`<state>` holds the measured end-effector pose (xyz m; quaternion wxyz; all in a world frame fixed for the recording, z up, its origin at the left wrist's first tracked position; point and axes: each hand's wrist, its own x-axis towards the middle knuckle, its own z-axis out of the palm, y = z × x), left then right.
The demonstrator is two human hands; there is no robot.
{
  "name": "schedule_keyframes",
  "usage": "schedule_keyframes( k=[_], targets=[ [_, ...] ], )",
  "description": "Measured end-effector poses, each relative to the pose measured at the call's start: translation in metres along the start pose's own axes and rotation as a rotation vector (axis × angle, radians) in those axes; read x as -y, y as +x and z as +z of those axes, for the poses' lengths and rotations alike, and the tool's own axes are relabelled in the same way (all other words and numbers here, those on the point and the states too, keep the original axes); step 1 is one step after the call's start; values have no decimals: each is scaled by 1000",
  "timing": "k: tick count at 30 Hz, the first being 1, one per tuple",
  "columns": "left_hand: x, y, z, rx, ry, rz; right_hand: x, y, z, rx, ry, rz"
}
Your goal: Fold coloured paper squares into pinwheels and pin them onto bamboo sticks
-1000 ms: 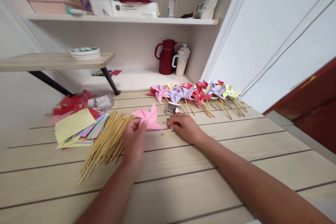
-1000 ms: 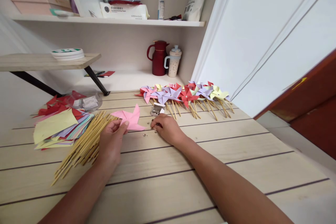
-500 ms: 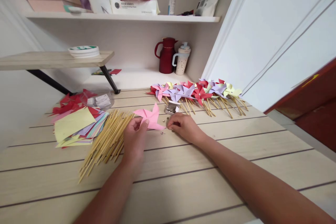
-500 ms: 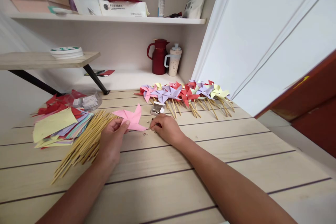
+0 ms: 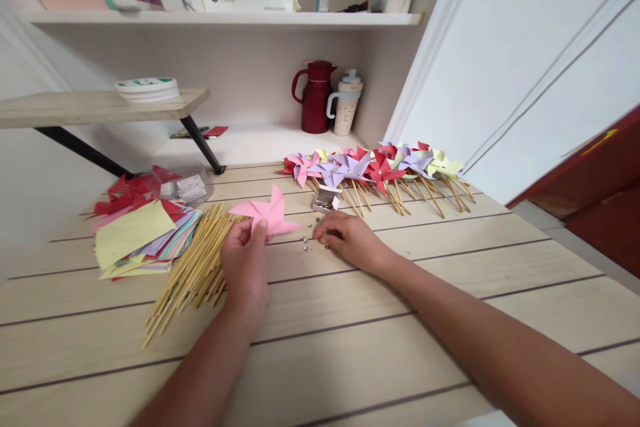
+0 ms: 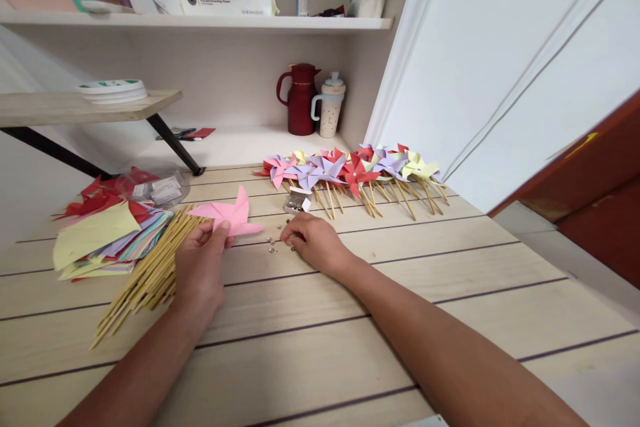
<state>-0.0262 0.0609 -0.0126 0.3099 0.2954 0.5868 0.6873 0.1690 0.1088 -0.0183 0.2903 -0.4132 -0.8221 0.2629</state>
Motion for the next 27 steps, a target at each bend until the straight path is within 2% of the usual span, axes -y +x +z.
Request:
schedule_keyframes(
  k=[2, 5, 10, 18, 23, 27],
  targets=[
    [-2, 1, 1, -39, -40, -14, 1, -1, -1, 11, 7, -11],
    [-4, 0, 1, -35, -48, -12, 1, -3, -2, 12, 22, -26],
    [-5, -2, 3, -37, -68, -22, 2, -2, 1, -30, 78, 38],
    [-5, -2, 3, -37, -70, -29, 0, 5, 6, -128, -66, 39],
    [-2, 0, 1, -38, -56, -22, -1, 5, 7, -186, -26, -7],
    [-1, 0, 1, -40, -60, -25, 2, 3, 8, -130, 2, -80]
  ],
)
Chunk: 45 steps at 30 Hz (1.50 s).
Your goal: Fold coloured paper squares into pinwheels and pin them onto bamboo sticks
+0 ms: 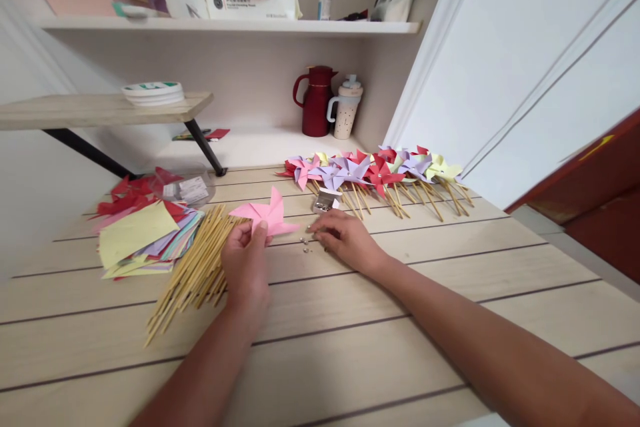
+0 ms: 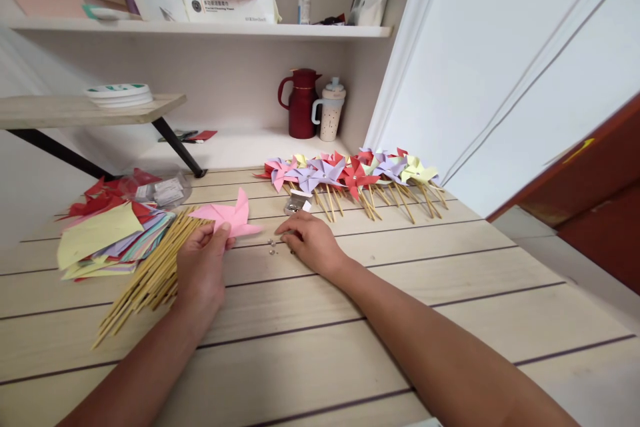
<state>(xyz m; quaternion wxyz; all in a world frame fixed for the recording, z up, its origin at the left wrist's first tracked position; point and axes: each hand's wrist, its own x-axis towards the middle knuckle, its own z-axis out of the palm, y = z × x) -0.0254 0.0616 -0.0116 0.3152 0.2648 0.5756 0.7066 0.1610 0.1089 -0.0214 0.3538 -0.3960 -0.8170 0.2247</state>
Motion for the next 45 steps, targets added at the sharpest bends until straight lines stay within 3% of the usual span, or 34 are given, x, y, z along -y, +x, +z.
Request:
schedule_keyframes(
  k=[7, 12, 16, 34, 39, 42, 45],
  targets=[
    [-1, -1, 1, 7, -14, -16, 4, -1, 7, 66, 7, -137],
    [-1, -1, 0, 8, -16, -17, -2, 0, -1, -38, -32, -29],
    [-3, -1, 0, 2, -10, -31, -7, 0, -7, -48, -56, 39],
    [-3, -2, 1, 21, -23, -40, -7, 3, 1, -35, -56, 75],
    [-3, -1, 0, 36, -9, -37, -3, 6, -3, 47, -46, 69],
    [-3, 0, 0, 37, -23, -40, 0, 1, -18, 138, -1, 44],
    [-2, 1, -1, 49, -18, -45, 1, -4, -37, 308, 60, 117]
  ],
)
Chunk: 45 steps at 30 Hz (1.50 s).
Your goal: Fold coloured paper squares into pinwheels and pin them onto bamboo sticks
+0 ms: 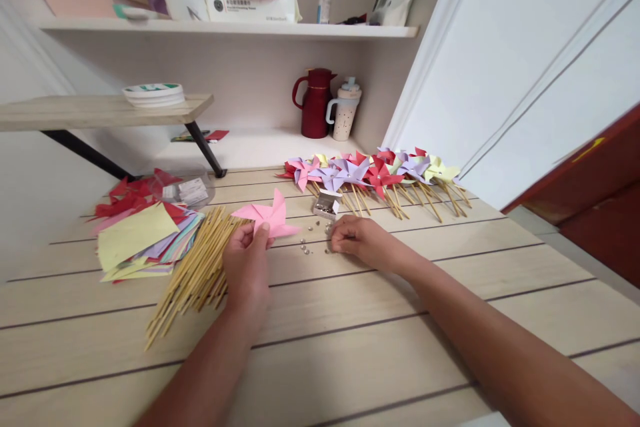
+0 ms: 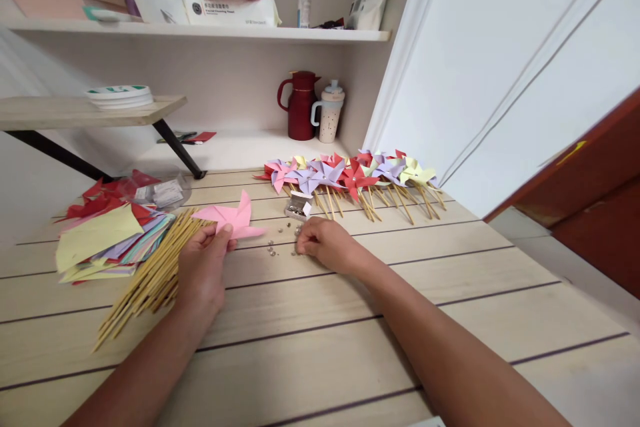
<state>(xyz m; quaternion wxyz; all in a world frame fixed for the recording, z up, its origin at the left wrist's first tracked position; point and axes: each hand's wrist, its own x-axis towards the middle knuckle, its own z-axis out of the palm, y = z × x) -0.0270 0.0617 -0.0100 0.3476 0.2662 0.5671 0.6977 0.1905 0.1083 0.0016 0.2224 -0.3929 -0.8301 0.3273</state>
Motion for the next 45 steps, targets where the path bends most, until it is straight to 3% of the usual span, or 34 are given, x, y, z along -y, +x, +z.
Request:
schedule_keyframes(
  k=[3, 5, 13, 18, 31, 37, 45],
  targets=[
    [1, 0, 0, 23, 21, 1, 0, -5, -10, 157, 34, 67],
    [2, 0, -1, 35, 35, 7, 0, -4, -12, 194, 34, 88],
    [3, 1, -2, 59, 60, 5, -9, 4, -3, 76, 216, 219],
    [2, 0, -1, 88, 72, 6, -14, 4, -1, 53, 267, 199],
    [1, -1, -2, 109, 126, 26, -19, 4, 0, -98, 81, 110],
    [4, 2, -3, 102, 130, 35, -18, 0, -3, -61, 154, 126],
    [5, 2, -4, 108, 166, 50, -10, 0, -1, -41, 36, 144]
  ],
)
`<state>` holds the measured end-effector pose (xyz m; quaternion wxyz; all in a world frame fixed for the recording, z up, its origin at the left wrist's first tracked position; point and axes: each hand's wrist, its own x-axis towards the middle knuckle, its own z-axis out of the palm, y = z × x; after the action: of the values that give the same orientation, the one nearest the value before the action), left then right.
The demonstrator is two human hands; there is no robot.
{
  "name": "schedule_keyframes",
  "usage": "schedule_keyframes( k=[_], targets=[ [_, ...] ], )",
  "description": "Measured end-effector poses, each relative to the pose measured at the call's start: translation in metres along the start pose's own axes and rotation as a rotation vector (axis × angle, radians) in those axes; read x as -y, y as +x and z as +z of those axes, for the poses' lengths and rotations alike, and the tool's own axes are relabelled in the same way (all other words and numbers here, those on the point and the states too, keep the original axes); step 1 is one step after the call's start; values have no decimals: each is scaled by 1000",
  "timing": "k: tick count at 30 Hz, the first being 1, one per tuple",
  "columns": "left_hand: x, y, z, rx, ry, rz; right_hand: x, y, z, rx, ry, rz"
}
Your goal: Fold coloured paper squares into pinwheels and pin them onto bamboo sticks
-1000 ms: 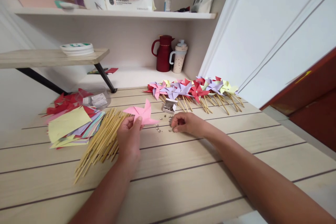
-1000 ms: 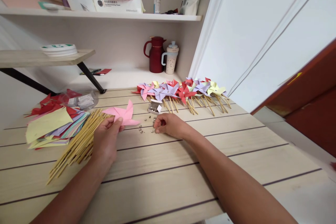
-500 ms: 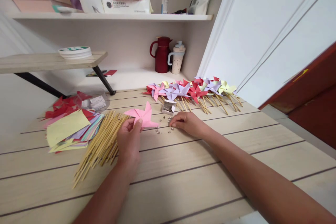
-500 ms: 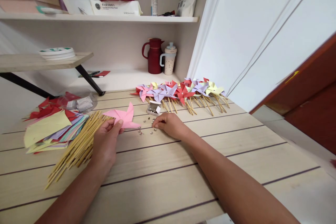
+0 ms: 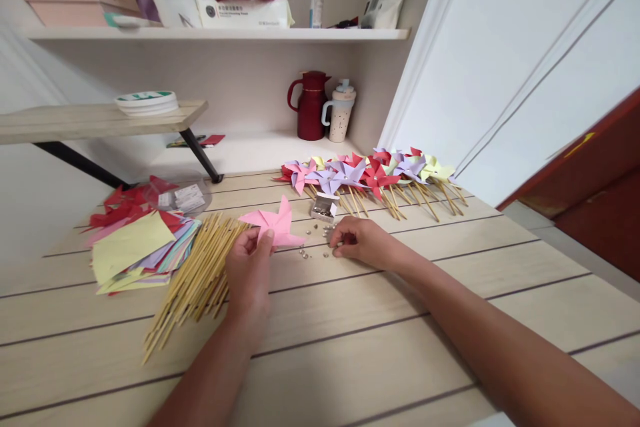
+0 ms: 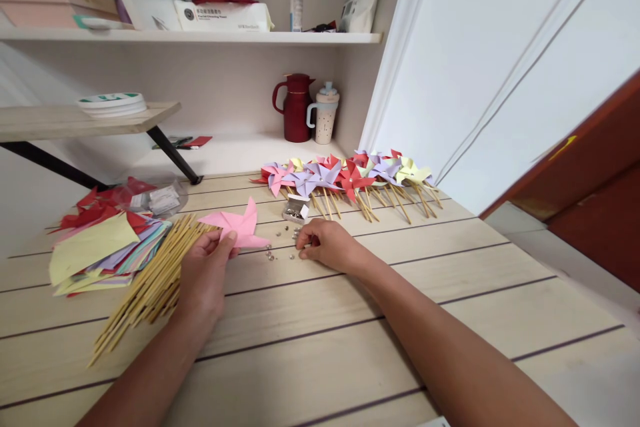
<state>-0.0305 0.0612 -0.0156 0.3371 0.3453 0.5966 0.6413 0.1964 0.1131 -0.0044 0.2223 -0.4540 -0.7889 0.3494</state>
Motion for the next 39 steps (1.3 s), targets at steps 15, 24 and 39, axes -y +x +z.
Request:
schedule_keyframes(
  k=[15, 24, 39],
  targets=[
    [-3, -2, 1, 11, -26, -14, 3, -5, -10, 18, -90, 71],
    [-7, -3, 1, 19, -40, -27, 1, -5, -8, 1, -89, 17],
    [-8, -3, 2, 24, -29, -35, 5, -4, 7, -20, -20, -61]
  ],
)
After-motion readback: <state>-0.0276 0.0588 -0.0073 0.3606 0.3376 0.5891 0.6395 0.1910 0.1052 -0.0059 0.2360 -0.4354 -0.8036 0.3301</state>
